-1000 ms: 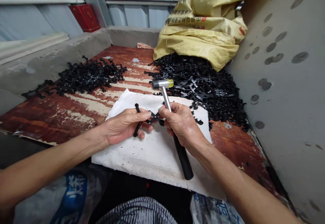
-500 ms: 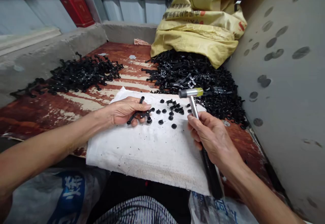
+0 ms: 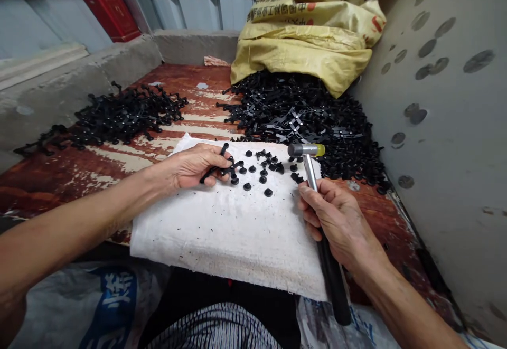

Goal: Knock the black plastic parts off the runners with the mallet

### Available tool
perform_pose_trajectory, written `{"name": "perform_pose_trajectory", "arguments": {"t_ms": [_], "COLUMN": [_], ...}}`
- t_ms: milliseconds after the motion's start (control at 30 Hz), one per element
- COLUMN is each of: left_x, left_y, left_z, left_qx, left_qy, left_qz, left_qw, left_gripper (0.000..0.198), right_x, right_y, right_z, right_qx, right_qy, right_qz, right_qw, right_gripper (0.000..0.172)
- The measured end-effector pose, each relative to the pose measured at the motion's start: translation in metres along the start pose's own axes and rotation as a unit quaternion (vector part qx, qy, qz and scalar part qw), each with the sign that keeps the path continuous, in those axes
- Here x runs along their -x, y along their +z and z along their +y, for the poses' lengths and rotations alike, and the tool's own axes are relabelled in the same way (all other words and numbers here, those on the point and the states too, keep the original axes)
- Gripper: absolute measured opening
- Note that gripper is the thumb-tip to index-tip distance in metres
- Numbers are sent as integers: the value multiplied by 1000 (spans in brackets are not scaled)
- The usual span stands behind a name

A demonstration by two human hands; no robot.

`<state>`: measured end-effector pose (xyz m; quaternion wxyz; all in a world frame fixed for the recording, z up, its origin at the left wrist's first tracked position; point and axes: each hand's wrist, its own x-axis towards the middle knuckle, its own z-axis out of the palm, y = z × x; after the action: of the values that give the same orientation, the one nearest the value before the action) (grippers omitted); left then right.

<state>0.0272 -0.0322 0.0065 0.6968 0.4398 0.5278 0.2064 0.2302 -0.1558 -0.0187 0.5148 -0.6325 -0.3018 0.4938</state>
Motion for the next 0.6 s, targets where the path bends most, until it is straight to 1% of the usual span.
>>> {"name": "perform_pose_trajectory", "arguments": {"t_ms": [167,300,600], "left_x": [-5,-8,-12], "left_y": [-1,-3,-4], "left_z": [-3,-5,-5], "left_qx": [2,-1,-11], "left_qy": [20,18,17], "left_qz": [3,10,3], "left_qw": [1000,1000,1000], "left_gripper": [23,24,23], "right_x": [2,1,-4], "right_y": [-1,0,-4], "right_z": [-1,-1,5], "right_qx": [2,3,6], "right_qy": [3,7,16], "right_qz": [-4,-5,0], "right_qw": [1000,1000,1000], "right_gripper": [39,40,42]}}
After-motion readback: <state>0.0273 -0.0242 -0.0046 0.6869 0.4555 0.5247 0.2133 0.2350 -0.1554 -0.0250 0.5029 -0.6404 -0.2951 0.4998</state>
